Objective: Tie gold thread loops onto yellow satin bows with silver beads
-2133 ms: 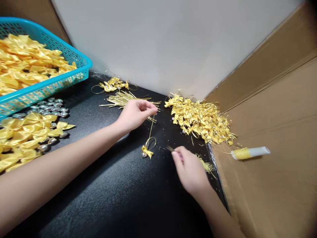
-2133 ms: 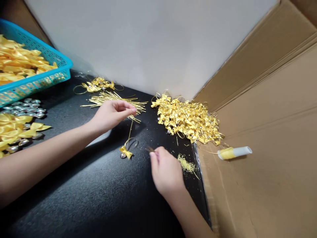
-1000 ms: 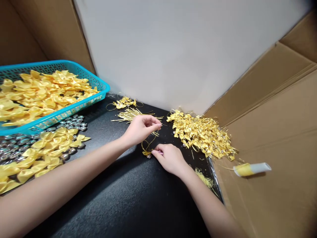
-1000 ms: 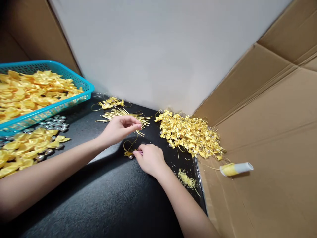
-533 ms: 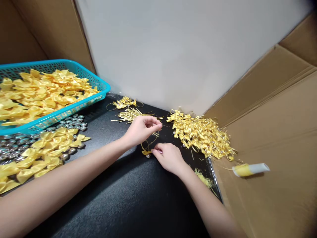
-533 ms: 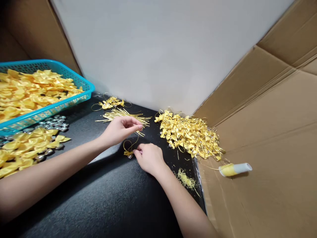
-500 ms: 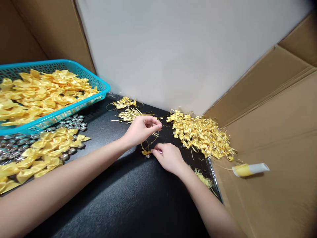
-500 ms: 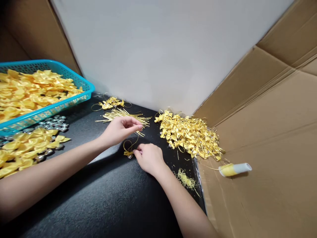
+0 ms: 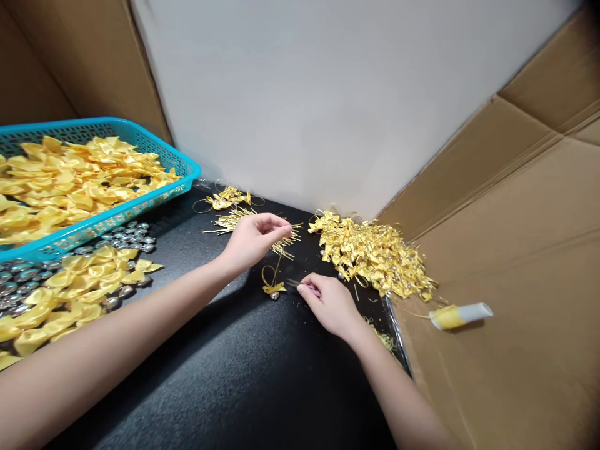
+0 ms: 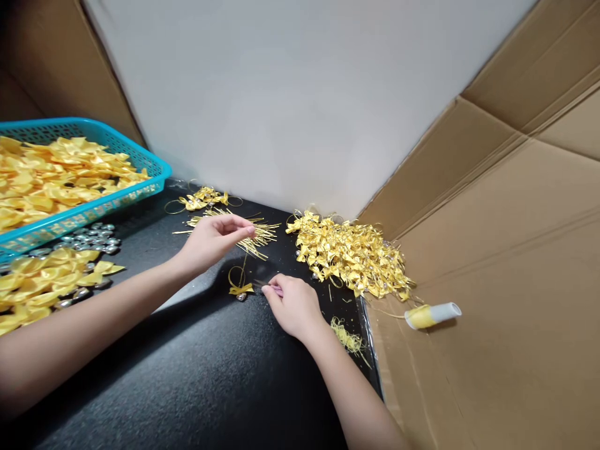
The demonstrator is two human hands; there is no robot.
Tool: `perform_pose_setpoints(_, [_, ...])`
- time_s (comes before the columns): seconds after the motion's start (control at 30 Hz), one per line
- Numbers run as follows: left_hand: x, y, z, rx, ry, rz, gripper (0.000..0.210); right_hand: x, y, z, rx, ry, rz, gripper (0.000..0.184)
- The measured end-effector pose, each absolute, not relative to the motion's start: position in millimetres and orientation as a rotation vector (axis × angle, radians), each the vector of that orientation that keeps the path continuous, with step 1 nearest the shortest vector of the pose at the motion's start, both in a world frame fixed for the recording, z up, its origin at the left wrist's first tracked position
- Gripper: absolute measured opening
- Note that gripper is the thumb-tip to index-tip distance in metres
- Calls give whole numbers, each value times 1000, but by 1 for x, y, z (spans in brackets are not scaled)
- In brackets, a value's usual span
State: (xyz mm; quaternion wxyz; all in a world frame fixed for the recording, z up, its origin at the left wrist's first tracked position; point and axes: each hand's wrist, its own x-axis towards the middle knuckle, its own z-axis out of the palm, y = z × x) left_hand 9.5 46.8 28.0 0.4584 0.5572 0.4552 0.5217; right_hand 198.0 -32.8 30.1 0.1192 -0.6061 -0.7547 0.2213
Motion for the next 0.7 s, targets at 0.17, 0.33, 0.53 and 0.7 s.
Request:
perform_pose_setpoints(0.17, [-4,61,13,1352,1246,1409,22,252,-64,22,-1849,-1903,501,26])
perform_pose_setpoints(0.33, [-4,65,8,1388,1203,1275,18,328,-120,4,-1972,-1547,269,37])
perform_pose_setpoints(0.53, [3,48,34,1426,1104,1210,13,300,-122,22,-1791,-1675,385,28])
perform_pose_setpoints(0.7, [4,35,52,1455,1054,1189,12,233,-73,26,-1596,-1934,491,20])
